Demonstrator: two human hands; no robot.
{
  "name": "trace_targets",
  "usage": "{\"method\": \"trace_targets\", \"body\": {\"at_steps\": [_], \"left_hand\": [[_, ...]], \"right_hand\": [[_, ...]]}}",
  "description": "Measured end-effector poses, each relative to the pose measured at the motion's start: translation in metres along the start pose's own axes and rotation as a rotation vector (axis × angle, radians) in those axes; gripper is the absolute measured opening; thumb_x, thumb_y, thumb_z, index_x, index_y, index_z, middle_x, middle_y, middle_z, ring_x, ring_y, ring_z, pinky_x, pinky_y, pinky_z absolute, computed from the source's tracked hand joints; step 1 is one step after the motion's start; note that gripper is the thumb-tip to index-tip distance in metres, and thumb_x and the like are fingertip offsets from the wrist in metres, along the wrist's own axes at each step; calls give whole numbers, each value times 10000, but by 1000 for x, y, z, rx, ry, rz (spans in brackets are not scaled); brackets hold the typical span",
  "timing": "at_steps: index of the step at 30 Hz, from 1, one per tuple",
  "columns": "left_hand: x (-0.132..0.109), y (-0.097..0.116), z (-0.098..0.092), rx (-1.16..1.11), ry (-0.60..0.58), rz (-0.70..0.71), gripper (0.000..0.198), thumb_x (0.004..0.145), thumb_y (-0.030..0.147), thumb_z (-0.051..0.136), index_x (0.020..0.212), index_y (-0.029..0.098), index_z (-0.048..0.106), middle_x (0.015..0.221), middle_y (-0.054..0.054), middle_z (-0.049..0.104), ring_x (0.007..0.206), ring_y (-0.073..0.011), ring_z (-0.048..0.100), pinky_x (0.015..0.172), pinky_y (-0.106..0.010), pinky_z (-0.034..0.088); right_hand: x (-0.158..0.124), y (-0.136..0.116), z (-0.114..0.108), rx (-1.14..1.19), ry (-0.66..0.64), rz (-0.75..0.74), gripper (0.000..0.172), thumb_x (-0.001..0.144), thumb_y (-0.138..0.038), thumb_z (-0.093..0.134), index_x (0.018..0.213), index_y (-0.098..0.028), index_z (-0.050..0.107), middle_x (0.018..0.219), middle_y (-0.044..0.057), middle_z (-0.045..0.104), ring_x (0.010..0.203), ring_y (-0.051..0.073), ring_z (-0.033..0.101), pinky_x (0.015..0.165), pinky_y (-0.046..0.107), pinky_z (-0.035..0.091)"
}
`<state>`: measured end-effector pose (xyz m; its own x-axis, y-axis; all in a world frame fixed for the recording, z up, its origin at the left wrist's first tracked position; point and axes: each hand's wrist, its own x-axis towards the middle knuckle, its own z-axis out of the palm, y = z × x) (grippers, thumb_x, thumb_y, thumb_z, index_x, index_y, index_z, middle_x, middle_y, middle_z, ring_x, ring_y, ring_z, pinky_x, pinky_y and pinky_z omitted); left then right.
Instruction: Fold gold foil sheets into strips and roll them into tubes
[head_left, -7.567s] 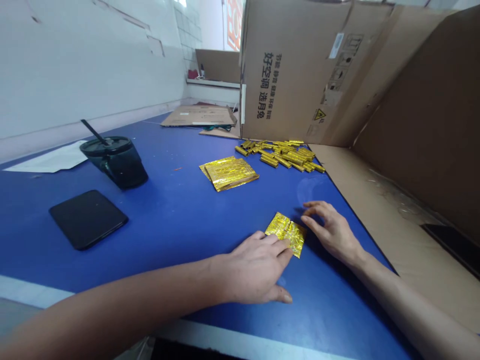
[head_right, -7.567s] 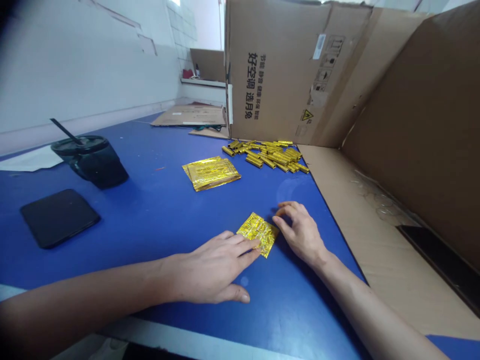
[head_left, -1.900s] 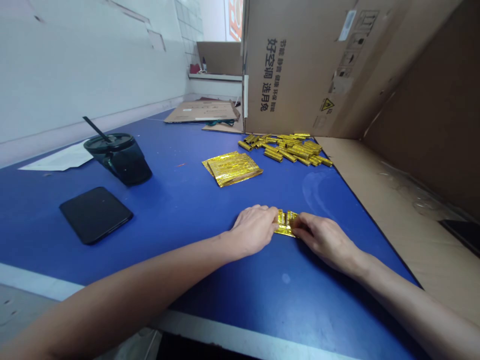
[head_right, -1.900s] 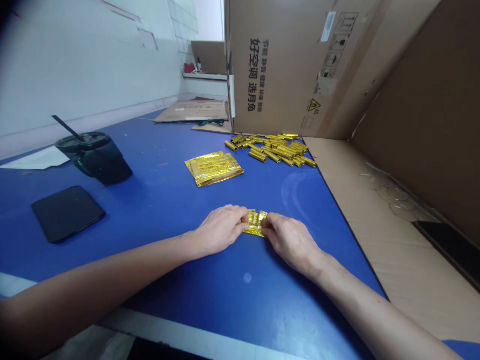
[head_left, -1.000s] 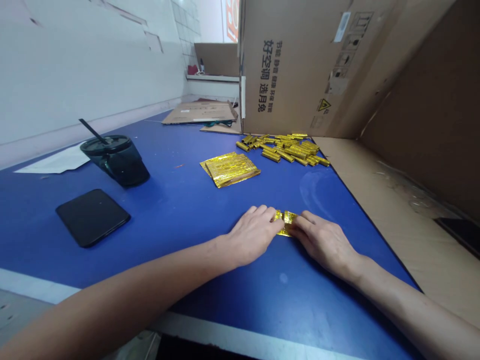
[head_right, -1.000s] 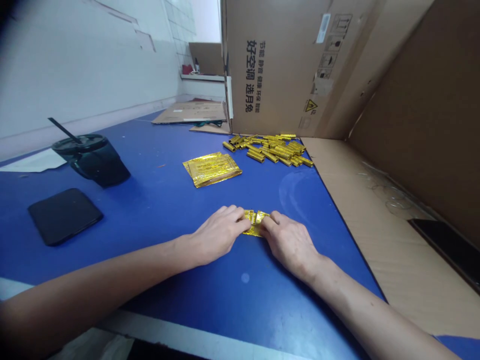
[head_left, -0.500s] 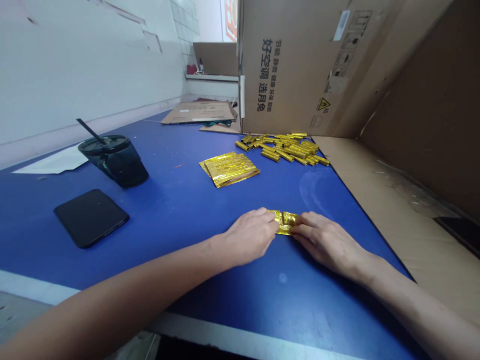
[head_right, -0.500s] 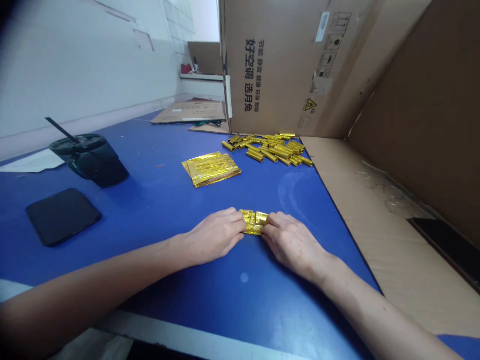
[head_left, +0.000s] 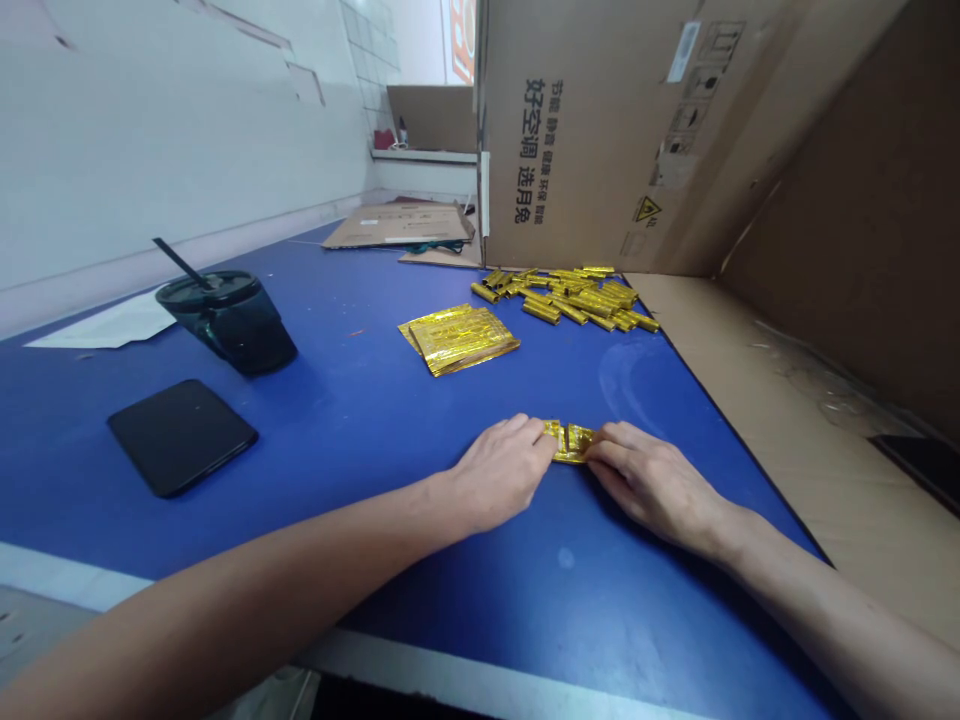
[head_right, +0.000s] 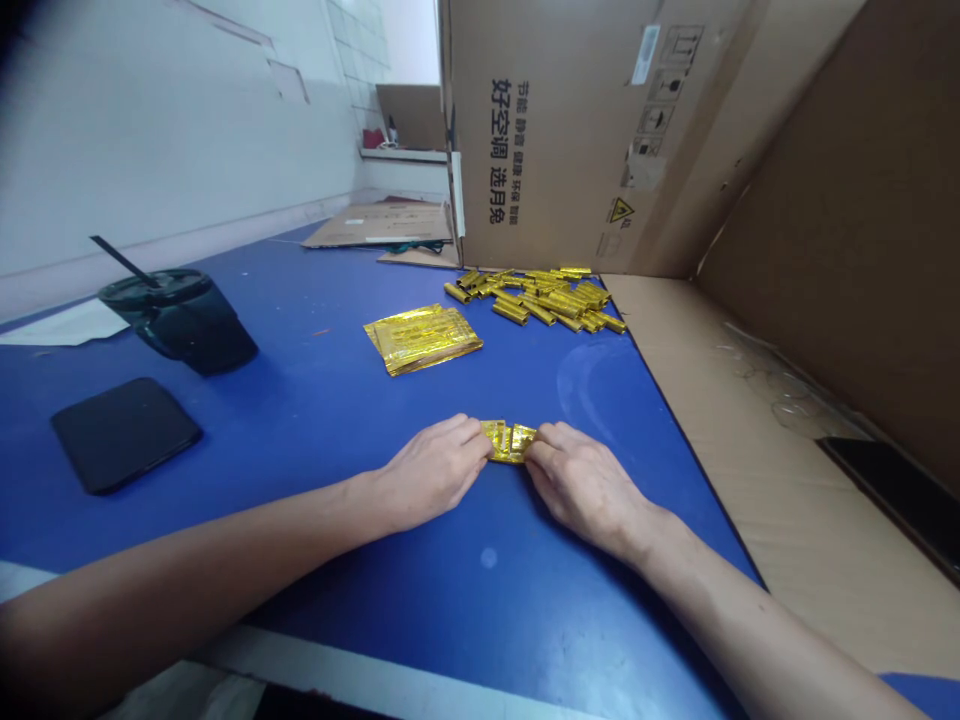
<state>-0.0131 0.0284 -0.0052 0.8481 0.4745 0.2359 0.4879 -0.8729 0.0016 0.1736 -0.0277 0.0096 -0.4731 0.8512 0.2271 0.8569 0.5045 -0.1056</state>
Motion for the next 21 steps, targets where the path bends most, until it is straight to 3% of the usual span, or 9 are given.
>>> {"method": "trace_targets", "body": {"at_steps": [3, 11, 21], "left_hand": [[-1, 1, 2, -8, 15, 2, 182, 840, 125, 311, 832, 136, 493, 847, -69, 502, 784, -174, 446, 712, -311, 399], [-3, 3, 0, -91, 42, 9, 126, 820, 143, 366, 821, 143, 493, 851, -62, 515, 817, -173, 454, 732, -310, 408], [-3, 1, 0, -137, 56, 54, 126, 799, 98, 380, 817, 143, 495, 792, -42, 567, 768, -160, 475, 700, -281, 394]], "right_hand": [[0, -1, 1, -19, -10, -8, 170, 823, -195, 414, 875, -168, 573, 806, 74, 550, 753, 170, 494, 672, 291, 422], [-1, -1, 8, -70, 22, -53, 260, 839, -127, 361, 867, -175, 615, 720, 62, 566, 673, 152, 482, 627, 277, 402], [-2, -2, 8, 65, 53, -48, 245, 841, -143, 357, 855, -162, 601, 861, 85, 622, 802, 169, 544, 699, 286, 436]]}}
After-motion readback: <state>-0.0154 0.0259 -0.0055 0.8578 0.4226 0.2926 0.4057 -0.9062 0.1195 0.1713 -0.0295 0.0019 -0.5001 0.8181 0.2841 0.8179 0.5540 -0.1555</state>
